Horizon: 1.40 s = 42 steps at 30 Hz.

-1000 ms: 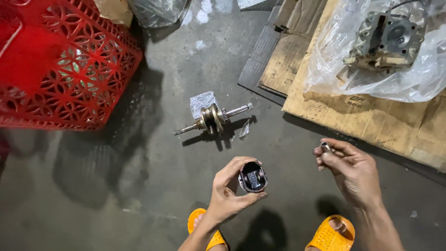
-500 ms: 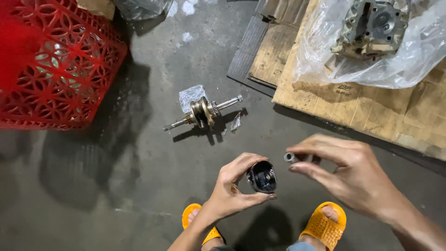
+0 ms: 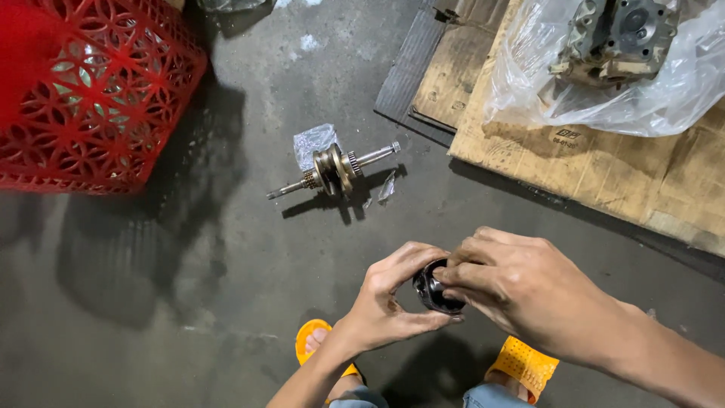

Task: The person sits on the workshop floor assembling small engine components. They handle a crankshaft with gear, fit a piston into a cylinder, press piston rings onto the piston by hand, then gather wrenches and sockets from the floor and place small parts into metal bowls on a work table.

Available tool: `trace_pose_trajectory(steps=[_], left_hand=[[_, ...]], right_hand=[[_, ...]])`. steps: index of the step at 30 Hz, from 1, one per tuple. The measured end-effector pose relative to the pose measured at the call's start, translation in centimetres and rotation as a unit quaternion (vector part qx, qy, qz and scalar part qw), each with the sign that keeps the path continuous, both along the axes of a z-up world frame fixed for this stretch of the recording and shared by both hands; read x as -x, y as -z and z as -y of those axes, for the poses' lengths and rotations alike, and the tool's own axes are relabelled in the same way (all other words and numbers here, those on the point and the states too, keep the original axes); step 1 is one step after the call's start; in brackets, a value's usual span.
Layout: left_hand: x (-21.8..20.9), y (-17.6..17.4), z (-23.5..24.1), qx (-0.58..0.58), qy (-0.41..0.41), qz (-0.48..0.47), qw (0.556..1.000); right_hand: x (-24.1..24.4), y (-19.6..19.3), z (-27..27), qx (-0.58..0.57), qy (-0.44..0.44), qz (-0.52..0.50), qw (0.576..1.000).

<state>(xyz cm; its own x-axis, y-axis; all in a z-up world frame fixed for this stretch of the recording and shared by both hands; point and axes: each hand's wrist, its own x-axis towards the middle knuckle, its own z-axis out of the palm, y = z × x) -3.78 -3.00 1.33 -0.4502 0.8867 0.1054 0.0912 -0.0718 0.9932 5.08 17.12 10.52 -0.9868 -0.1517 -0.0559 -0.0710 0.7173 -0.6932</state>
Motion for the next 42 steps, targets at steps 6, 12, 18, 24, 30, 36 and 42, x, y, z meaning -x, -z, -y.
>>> trace_pose_trajectory(steps=[6, 12, 18, 24, 30, 36, 42], left_hand=[[-0.1, 0.4, 0.0, -0.007, 0.009, 0.025, 1.0], [-0.5, 1.8, -0.1, -0.031, 0.04, 0.118, 0.992], [-0.9, 2.5, -0.3, -0.011, 0.08, 0.208, 0.975], [-1.1, 3.0, -0.4, 0.001, 0.099, 0.249, 0.964], [-1.1, 3.7, -0.2, 0.031, 0.115, 0.321, 0.94], [-1.2, 3.7, -0.4, 0.036, 0.107, 0.337, 0.935], [-0.7, 2.7, -1.0, 0.04, 0.11, 0.263, 0.958]], right_hand=[[0.6, -0.3, -0.3, 0.011, -0.009, -0.005, 1.0], [1.1, -0.7, -0.6, 0.018, -0.021, 0.007, 1.0], [1.2, -0.7, -1.4, 0.054, -0.018, 0.032, 0.998], [2.1, -2.0, -2.3, 0.103, -0.002, 0.096, 0.99], [2.6, -2.5, -3.0, 0.116, -0.021, 0.187, 0.975], [2.3, -1.8, -3.3, 0.111, -0.022, 0.22, 0.969], [1.7, -1.1, -3.6, 0.151, -0.021, 0.173, 0.973]])
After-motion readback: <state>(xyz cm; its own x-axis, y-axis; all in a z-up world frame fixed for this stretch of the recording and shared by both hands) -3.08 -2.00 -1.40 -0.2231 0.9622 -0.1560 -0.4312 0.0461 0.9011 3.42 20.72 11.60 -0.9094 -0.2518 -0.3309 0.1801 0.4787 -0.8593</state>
